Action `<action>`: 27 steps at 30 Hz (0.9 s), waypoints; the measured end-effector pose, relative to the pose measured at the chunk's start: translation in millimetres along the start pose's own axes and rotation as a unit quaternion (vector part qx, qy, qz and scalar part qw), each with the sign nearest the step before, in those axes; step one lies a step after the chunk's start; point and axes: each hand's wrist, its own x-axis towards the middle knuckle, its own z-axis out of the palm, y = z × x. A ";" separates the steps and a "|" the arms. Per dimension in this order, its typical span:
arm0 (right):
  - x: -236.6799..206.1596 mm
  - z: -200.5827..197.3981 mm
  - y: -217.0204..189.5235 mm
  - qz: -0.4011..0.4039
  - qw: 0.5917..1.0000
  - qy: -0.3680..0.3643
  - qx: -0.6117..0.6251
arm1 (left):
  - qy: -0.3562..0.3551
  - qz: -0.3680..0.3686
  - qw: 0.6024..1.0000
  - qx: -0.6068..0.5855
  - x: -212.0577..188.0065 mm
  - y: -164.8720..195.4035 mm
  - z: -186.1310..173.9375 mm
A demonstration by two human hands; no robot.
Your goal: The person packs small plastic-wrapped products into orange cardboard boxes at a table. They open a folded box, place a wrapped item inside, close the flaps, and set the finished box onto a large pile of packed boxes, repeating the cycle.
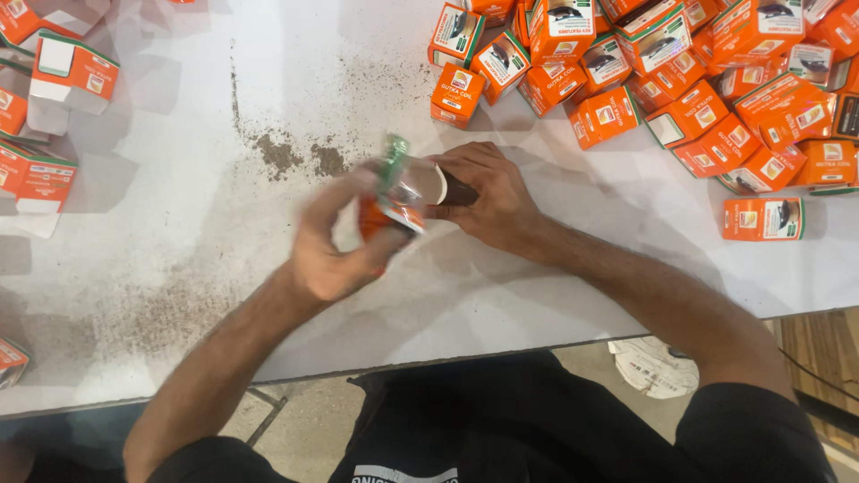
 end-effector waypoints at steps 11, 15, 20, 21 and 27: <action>1.3 -0.9 -5.1 -0.013 1.000 -0.008 -0.012 | -0.109 0.006 0.967 0.228 5.2 -2.3 12.2; 0.2 -1.2 -9.4 -0.008 1.000 0.002 -0.021 | -0.025 -0.096 0.982 0.158 10.5 -2.4 32.0; -1.9 0.4 -9.2 -0.007 0.999 -0.001 -0.033 | 0.008 -0.289 0.955 -0.069 6.0 -19.2 47.9; -2.6 1.6 -8.9 -0.005 1.000 0.004 -0.031 | -0.002 -0.326 0.940 -0.105 5.6 -22.8 49.3; -7.9 6.4 -11.9 0.051 0.996 0.020 0.068 | -0.033 -0.411 0.891 -0.189 16.0 -22.6 53.3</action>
